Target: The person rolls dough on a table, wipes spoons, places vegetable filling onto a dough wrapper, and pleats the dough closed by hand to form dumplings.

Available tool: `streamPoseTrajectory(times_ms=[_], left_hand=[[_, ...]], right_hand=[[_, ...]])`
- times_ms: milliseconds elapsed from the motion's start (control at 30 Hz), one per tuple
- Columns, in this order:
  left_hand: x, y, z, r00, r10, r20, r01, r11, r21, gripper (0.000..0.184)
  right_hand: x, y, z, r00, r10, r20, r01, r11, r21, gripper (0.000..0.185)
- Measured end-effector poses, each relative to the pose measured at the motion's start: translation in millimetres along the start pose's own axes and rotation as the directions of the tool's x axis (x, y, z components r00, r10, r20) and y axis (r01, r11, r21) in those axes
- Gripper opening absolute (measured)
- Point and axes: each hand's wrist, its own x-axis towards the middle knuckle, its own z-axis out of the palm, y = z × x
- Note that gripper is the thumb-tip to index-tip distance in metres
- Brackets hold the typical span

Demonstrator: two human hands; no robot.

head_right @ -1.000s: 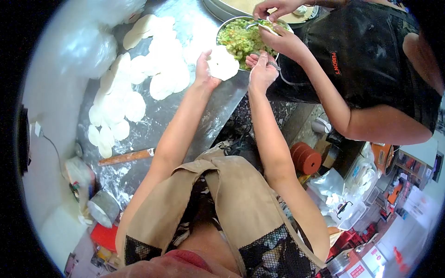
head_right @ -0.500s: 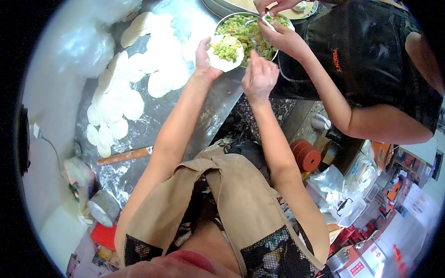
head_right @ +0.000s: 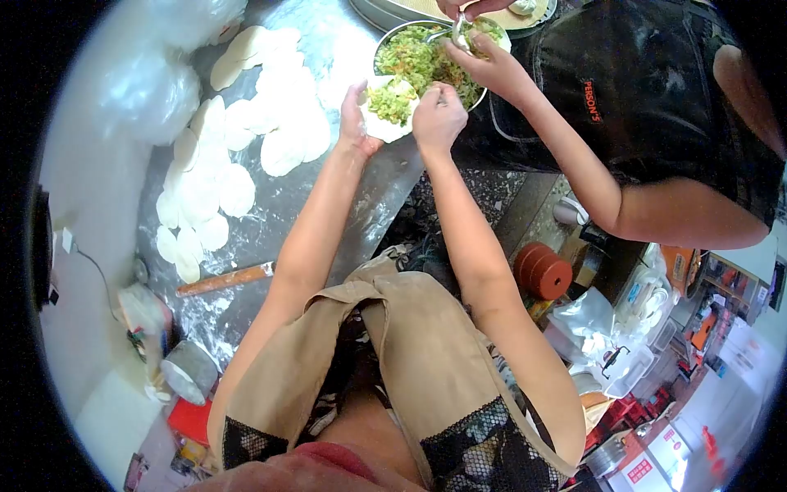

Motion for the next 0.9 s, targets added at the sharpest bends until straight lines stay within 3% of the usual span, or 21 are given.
streamPoseTrajectory(times_ms=[33, 67, 133, 233, 433, 500, 533, 567, 600, 633, 667, 900], left_hand=[[-1.3, 0.7, 1.3, 1.000, -0.003, -0.026, 0.003, 1.000, 0.014, 0.047], [-3.0, 1.2, 3.0, 1.000, -0.001, -0.025, 0.001, 1.000, 0.017, 0.047], [-5.5, 1.4, 4.5, 0.997, 0.015, -0.071, -0.012, 0.999, 0.050, 0.046], [-3.8, 1.7, 2.9, 0.999, 0.010, -0.046, -0.008, 0.999, 0.041, 0.046], [3.2, 2.0, 13.5, 0.996, 0.026, -0.086, -0.027, 1.000, -0.010, 0.046], [5.3, 3.4, 19.6, 0.997, 0.029, -0.066, -0.031, 0.999, -0.040, 0.047], [7.5, 4.1, 23.3, 0.999, 0.029, -0.040, -0.031, 0.997, -0.066, 0.049], [9.5, 4.8, 26.3, 1.000, 0.016, -0.017, -0.018, 0.997, -0.076, 0.053], [12.9, 4.7, 27.6, 1.000, 0.019, -0.017, -0.020, 0.997, -0.077, 0.053], [17.5, 4.7, 29.1, 0.999, 0.037, 0.017, -0.035, 0.993, -0.111, 0.056], [21.8, 5.0, 30.5, 0.997, 0.058, 0.051, -0.050, 0.988, -0.146, 0.059], [27.9, 6.8, 33.4, 1.000, 0.031, 0.004, -0.031, 0.994, -0.102, 0.061]], right_hand=[[5.8, 2.5, 0.2, 0.966, 0.257, 0.011, -0.256, 0.957, 0.138, 0.020], [10.8, 4.8, -0.5, 0.869, 0.491, 0.059, -0.487, 0.831, 0.267, 0.022], [17.1, 9.0, -5.1, 0.756, 0.637, 0.151, -0.603, 0.588, 0.540, 0.017], [17.5, 7.4, -10.8, 0.739, 0.658, 0.148, -0.584, 0.515, 0.628, 0.015], [9.5, -14.1, -26.2, 0.836, 0.542, 0.084, -0.464, 0.617, 0.635, 0.017], [-1.2, -24.9, -32.8, 0.941, 0.338, 0.020, -0.285, 0.761, 0.583, 0.019], [-6.6, -26.0, -35.2, 0.942, 0.335, 0.023, -0.285, 0.760, 0.584, 0.019], [-13.2, -24.1, -36.7, 0.996, 0.012, -0.087, 0.017, 0.946, 0.323, 0.020], [-18.4, -20.6, -35.8, 0.940, -0.328, -0.092, 0.331, 0.944, 0.016, 0.021], [-22.3, -15.4, -32.8, 0.892, -0.447, -0.064, 0.449, 0.894, 0.009, 0.023], [-26.1, -10.6, -31.5, 0.853, -0.522, 0.011, 0.522, 0.852, -0.035, 0.025], [-34.0, -1.2, -33.0, 0.753, -0.657, 0.035, 0.657, 0.749, -0.090, 0.035]])
